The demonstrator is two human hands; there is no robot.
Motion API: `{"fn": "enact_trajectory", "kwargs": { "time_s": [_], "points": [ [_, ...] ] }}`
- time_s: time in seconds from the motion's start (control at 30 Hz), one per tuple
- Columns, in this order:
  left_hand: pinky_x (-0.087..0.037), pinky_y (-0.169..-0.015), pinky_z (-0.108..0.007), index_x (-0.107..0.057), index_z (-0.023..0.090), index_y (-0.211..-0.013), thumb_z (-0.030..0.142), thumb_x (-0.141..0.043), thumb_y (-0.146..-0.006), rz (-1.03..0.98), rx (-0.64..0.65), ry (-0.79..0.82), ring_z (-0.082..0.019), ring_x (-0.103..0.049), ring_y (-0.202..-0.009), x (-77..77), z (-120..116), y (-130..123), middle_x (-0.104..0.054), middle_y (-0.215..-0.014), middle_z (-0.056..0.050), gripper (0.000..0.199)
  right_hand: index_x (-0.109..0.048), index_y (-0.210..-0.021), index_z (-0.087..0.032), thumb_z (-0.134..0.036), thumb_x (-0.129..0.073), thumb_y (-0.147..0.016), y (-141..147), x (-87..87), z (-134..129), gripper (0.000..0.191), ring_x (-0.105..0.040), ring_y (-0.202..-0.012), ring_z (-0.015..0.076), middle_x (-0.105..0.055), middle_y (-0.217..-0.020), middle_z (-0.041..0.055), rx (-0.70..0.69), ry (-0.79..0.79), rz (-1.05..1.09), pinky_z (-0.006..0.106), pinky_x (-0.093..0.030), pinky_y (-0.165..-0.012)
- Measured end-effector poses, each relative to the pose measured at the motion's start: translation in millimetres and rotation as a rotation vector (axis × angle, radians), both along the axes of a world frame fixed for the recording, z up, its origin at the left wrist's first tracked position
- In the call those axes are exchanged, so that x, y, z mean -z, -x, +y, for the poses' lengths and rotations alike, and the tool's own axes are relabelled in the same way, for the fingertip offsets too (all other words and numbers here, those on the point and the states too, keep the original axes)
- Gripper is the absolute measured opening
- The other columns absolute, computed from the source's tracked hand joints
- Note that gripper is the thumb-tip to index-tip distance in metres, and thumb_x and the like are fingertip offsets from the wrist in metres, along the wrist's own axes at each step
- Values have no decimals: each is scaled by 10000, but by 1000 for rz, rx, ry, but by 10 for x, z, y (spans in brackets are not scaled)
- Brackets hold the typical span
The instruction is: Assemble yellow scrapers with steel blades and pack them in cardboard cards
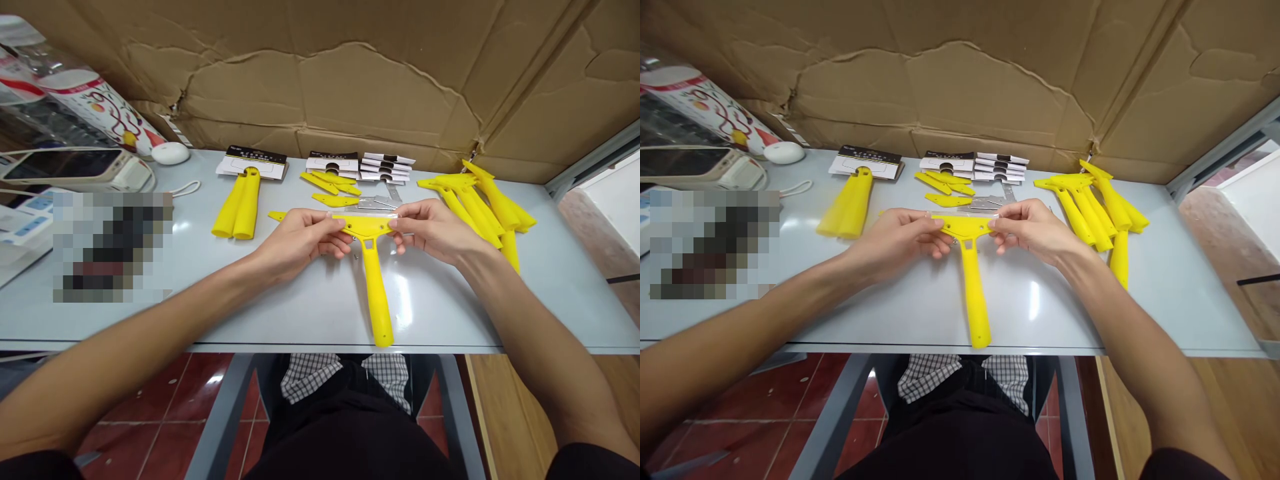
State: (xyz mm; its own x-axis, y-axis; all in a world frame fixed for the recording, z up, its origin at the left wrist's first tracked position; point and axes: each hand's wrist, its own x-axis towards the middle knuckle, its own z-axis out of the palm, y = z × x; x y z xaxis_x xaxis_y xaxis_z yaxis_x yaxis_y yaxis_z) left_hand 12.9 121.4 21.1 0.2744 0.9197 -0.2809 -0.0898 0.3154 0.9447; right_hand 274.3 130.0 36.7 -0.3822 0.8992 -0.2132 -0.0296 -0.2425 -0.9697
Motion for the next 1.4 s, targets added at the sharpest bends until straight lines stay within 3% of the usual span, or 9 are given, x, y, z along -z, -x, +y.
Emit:
{"fn": "enact_trajectory", "kwargs": {
  "time_s": [0.3, 0.6, 1.07, 1.4],
  "points": [
    [-668, -708, -276, -843, 119, -782, 180, -786, -933, 27, 4, -3, -173, -779, -674, -9, -37, -10, -844, -821, -139, 173, -805, -818, -144, -335, -1094, -620, -5, 7, -6, 399, -674, -620, 132, -747, -737, 50, 19, 4, -14, 285, -630, -591],
    [-649, -666, -239, -866, 111, -779, 241, -841, -930, -97, -15, 50, -172, -784, -689, 16, -57, -9, -838, -807, -149, 201, -816, -832, -144, -285, -1099, -579, 14, 9, -22, 405, -702, -594, 137, -771, -731, 45, 49, 6, 9, 281, -627, -574],
    [-699, -808, -359, -856, 149, -764, 315, -822, -929, 89, 24, -60, -228, -805, -734, -3, -91, 22, -852, -849, -168, 237, -798, -862, -154, -258, -1074, -613, 32, 25, -65, 386, -676, -603, 137, -754, -738, 37, 62, 38, -25, 317, -599, -601],
    [-693, -805, -352, -853, 157, -763, 329, -800, -961, 133, 55, -72, -212, -793, -708, -52, -108, 43, -847, -817, -150, 267, -812, -877, -164, -294, -1091, -604, 39, 23, -92, 412, -671, -600, 121, -768, -782, 35, 60, 70, -33, 311, -606, -639]
  ]
}}
